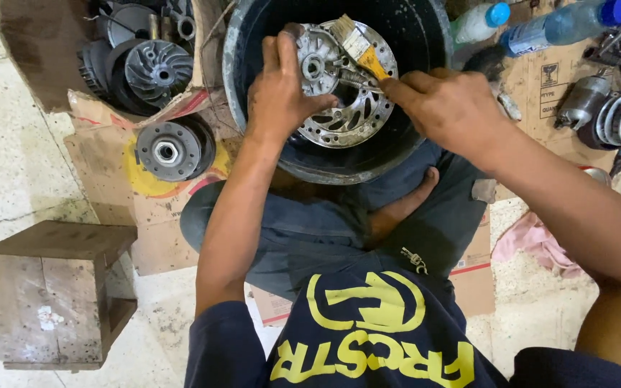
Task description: Cleaning a motorcycle brake disc and hub assembly using a brush and cleaning fluid in a bucket
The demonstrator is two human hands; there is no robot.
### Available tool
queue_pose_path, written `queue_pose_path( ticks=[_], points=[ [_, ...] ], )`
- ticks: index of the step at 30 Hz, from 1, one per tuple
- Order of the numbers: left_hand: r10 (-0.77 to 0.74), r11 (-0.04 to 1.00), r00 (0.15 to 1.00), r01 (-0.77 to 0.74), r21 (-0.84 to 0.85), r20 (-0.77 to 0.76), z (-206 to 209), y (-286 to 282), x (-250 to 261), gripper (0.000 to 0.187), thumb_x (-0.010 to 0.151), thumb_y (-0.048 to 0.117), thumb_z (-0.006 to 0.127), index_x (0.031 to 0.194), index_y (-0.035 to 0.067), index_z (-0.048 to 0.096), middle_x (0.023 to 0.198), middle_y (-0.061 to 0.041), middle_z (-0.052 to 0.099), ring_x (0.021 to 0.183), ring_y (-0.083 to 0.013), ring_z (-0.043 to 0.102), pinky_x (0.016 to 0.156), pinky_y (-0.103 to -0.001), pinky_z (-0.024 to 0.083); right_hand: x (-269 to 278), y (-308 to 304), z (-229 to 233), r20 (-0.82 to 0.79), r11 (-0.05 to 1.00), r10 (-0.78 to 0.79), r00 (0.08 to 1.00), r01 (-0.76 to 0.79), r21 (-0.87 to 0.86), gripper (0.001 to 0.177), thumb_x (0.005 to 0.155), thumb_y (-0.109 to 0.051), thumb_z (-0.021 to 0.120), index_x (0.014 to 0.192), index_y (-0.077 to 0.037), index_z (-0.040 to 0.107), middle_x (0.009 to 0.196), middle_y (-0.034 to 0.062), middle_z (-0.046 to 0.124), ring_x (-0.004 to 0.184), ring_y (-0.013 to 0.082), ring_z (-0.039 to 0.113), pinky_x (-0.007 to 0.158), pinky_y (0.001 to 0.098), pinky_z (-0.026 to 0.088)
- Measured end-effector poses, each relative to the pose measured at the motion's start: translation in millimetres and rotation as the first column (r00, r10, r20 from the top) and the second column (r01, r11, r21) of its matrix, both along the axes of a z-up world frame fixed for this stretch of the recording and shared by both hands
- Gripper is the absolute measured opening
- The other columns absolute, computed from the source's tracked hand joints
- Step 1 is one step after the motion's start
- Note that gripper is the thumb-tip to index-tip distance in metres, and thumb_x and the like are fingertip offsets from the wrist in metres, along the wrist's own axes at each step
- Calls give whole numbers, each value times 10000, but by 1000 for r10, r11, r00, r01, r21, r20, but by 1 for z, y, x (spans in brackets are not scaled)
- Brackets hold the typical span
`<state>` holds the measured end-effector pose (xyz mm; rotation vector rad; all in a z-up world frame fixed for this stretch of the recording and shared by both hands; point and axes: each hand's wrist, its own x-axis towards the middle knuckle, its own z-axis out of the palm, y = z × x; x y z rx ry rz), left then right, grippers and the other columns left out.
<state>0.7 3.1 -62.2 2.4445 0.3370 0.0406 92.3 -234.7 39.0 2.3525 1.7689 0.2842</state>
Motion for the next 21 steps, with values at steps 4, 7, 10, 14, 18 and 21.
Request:
queue_pose_path(
  ticks=[4,7,10,14,18,21],
  points=[
    [-31,999,996,34,-34,88,11,2,0,1010,715,375,994,1273,48,219,1298,-259,384,683,-361,638,494,-429,529,4,9,4,-292,994,-35,956,62,85,152,1030,-128,588,1173,-97,630,875,68,649,495,265,582,338,426,482],
    [-14,999,1000,15,-29,2,8,1,-1,1063,730,423,981,1323,65,175,1462,-377,257,670,-378,684,546,-425,569,4,14,-5,-557,987,-15,830,102,126,252,994,-88,624,1231,-11,661,935,188,693,623,362,670,481,460,545],
    [-26,997,1000,26,-67,4,7,1,0,1083,725,375,994,1352,70,166,1470,-399,235,742,-367,704,740,-457,600,2,22,-14,-551,986,-56,833,133,102,242,979,-99,607,1209,-96,682,899,142,696,615,332,658,377,438,491],
    [-86,996,985,80,41,147,6,-3,-4,1007,734,332,997,1330,30,242,1312,-267,269,891,-424,603,681,-466,552,6,37,-7,-915,881,-353,197,399,-255,353,989,-170,511,1315,-62,596,844,139,631,619,222,554,546,361,440],
    [-161,967,943,92,239,290,11,-5,-3,897,692,337,1025,1163,10,336,1127,-163,347,756,-339,531,508,-414,518,10,38,-13,-892,901,-355,281,358,-246,355,981,-179,482,1298,-68,598,1255,145,631,1149,280,593,901,429,475],
    [-155,920,940,25,390,305,-2,-6,-8,1003,813,479,1029,1364,109,277,1203,-135,365,732,-365,492,507,-436,376,10,30,-1,272,998,46,961,-35,-45,267,1013,-232,530,1262,-308,588,685,-109,559,448,-2,471,337,140,367]
  ],
)
